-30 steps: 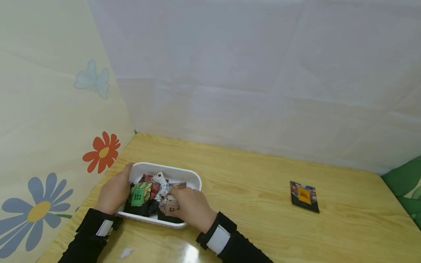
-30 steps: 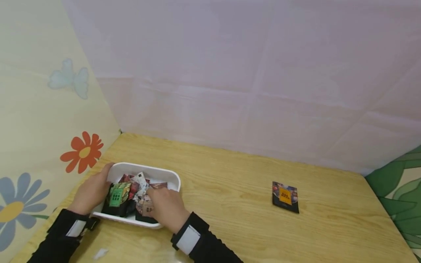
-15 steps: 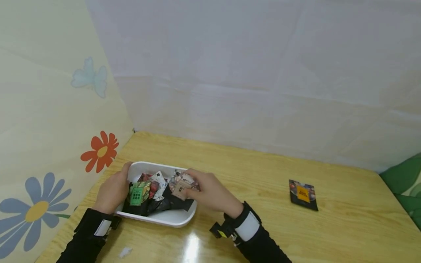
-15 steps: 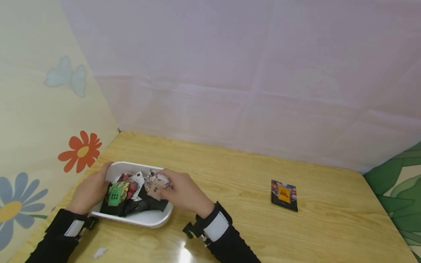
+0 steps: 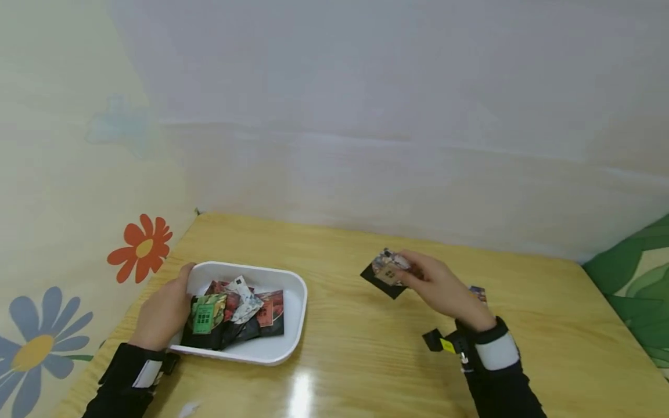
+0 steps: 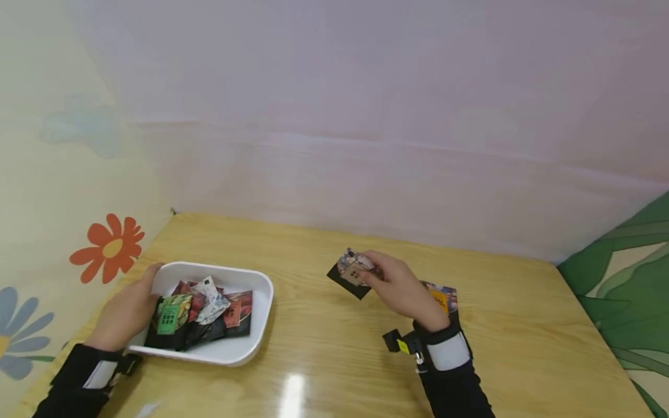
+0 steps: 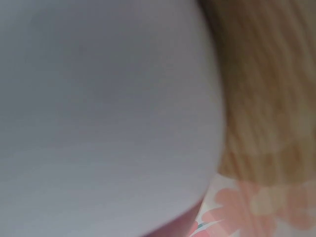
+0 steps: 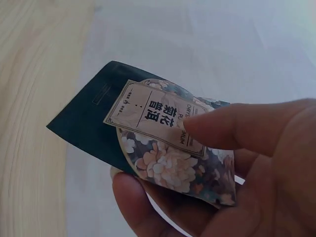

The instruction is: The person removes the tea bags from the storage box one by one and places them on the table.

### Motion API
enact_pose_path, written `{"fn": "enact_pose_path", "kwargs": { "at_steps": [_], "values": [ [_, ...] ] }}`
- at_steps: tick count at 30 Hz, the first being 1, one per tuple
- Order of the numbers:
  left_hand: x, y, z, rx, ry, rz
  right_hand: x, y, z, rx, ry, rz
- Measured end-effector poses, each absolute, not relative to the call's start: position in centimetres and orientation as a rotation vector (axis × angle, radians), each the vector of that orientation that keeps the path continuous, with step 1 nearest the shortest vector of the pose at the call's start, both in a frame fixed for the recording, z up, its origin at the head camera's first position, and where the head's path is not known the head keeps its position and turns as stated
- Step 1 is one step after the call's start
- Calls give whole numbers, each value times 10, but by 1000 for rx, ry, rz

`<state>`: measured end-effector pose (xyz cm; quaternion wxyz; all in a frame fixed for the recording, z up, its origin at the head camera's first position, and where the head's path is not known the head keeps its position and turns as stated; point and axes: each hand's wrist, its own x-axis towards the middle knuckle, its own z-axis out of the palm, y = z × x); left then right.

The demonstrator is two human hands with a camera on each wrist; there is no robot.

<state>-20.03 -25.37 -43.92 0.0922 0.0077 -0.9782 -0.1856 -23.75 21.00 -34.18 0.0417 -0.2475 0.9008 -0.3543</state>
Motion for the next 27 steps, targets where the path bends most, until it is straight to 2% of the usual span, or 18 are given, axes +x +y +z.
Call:
{"fn": "enact_pose_path", "kwargs": {
  "at_steps": [5, 11, 18, 27],
  "values": [
    [-185, -267, -441, 48, -2909, -529, -238, 246, -349, -622, 2807, -1029],
    [-186, -266, -442, 25, -2895, -523, -241, 280, -352, -492, 2917, -923],
    [-192, -262, -445, -3, -2868, -522, -244, 286, -358, -463, 2931, -905],
    [-198, -257, -444, -44, -2852, -512, -252, 288, -385, -513, 2968, -844]
  ]
}}
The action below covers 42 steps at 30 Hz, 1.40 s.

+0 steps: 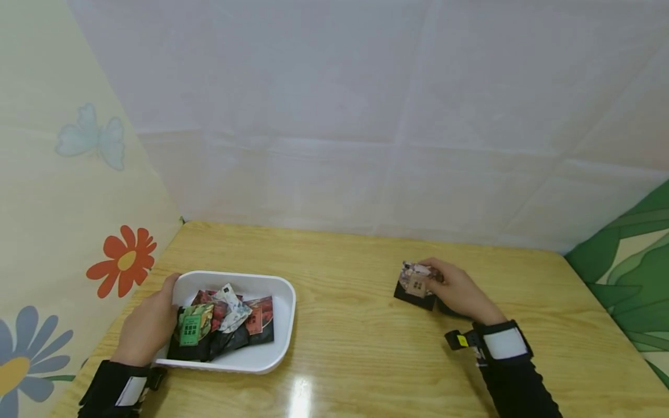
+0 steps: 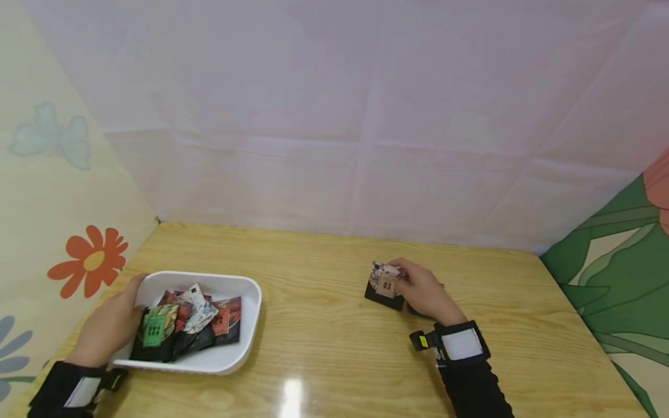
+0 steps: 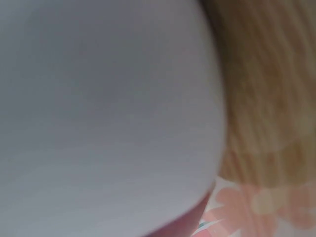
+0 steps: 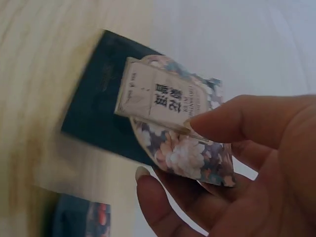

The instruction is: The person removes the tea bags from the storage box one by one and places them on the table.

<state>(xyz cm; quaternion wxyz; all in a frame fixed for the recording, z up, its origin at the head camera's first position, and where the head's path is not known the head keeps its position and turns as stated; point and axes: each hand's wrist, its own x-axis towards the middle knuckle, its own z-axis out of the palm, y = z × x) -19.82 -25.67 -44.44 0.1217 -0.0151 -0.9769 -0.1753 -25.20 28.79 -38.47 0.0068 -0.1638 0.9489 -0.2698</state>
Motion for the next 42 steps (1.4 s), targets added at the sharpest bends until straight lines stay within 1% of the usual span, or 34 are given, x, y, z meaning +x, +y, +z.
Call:
{"fn": "enact_pose_path", "kwargs": {
  "at_steps": [6, 18, 24, 42],
  "values": [
    [-198, -257, -445, -35, -2859, -508, -259, 284, -399, -535, 3057, -715],
    [-198, -257, -442, -14, -2869, -511, -265, 272, -414, -317, 3019, -581],
    [-199, -256, -442, -8, -2890, -526, -265, 273, -417, -231, 3054, -422],
    [-200, -256, -443, -15, -2883, -513, -262, 274, -416, -355, 3245, -146]
  ]
}}
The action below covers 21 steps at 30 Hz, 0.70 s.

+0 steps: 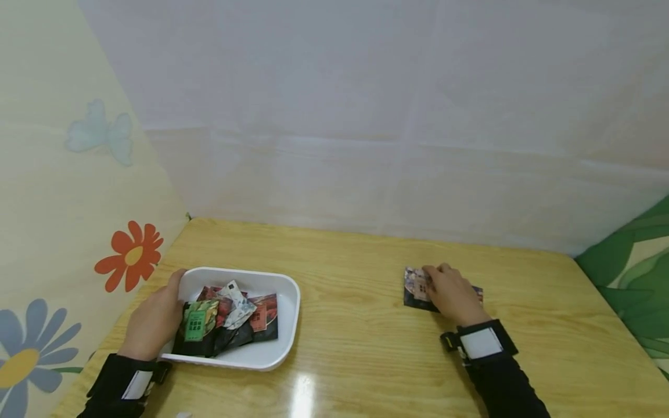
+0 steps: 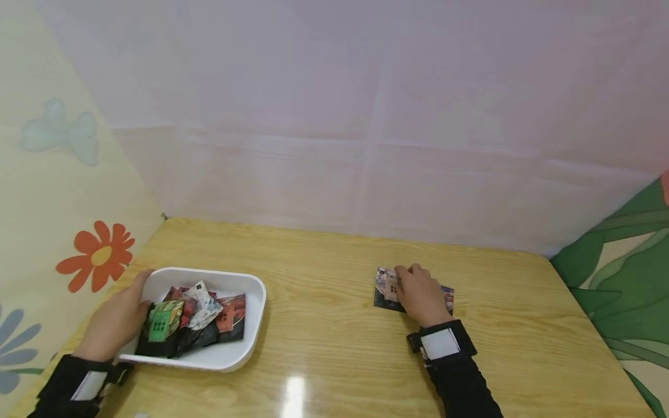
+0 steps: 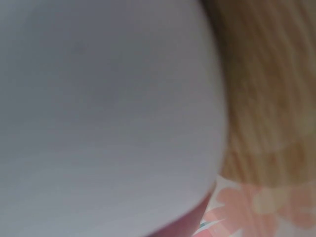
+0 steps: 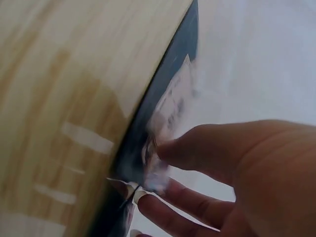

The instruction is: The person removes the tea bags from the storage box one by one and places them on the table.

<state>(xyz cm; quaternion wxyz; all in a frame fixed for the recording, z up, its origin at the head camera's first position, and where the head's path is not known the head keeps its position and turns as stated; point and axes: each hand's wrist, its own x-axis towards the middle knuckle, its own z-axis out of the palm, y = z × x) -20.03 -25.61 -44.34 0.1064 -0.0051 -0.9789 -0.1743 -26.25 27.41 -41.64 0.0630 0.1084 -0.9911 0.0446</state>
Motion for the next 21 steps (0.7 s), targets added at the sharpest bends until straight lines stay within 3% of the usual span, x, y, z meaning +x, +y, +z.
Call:
{"fn": "enact_pose_path", "kwargs": {
  "at_steps": [11, 21],
  "values": [
    [-201, -255, -444, 0, -2877, -523, -257, 266, -407, 459, -2988, 138],
    [-200, -253, -442, 8, -2875, -513, -237, 187, -379, 850, -2983, 365]
  ]
}}
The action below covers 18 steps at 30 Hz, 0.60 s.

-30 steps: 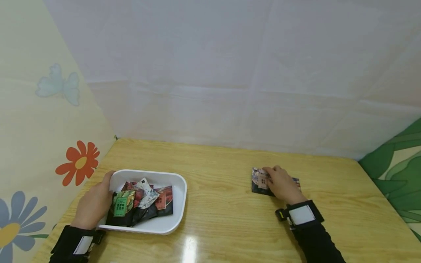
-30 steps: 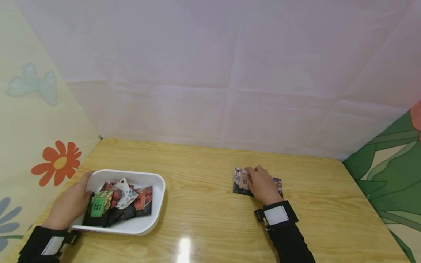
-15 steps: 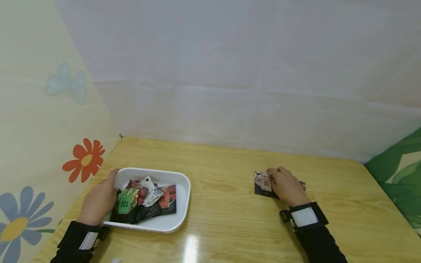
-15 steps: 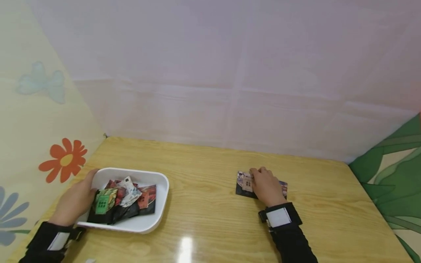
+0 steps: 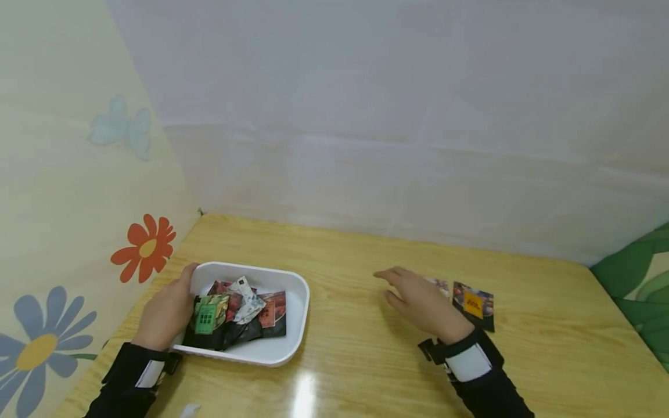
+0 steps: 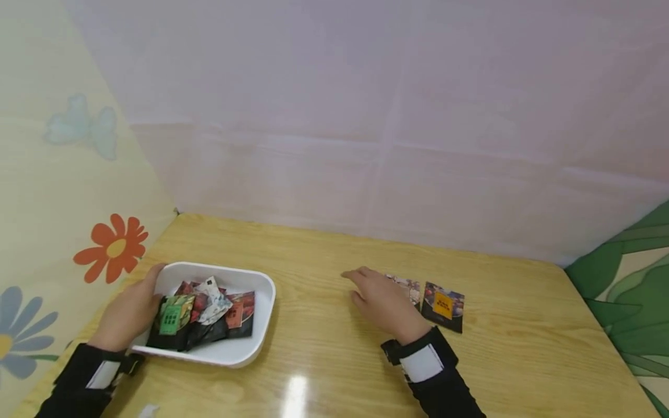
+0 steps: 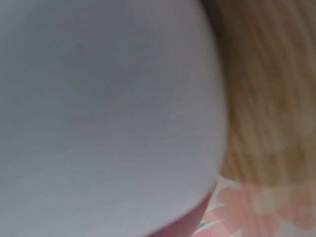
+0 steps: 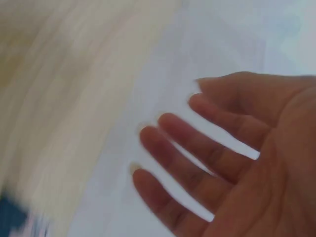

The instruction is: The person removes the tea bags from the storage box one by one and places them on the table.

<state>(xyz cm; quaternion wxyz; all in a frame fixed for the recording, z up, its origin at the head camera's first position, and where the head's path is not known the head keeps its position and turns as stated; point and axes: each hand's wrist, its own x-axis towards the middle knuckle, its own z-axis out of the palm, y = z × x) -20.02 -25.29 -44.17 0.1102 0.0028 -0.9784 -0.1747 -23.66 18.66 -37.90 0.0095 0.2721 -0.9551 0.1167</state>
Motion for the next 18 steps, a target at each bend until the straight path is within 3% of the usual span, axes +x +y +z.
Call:
{"fn": "enact_pose_path", "kwargs": {
  "at_steps": [9, 18],
  "values": [
    [-202, -252, -442, 38, -2891, -528, -222, 107, -385, 1247, -2808, 407],
    [-201, -253, -440, 20, -2874, -520, -215, 54, -385, 1375, -2639, 365]
  ]
}}
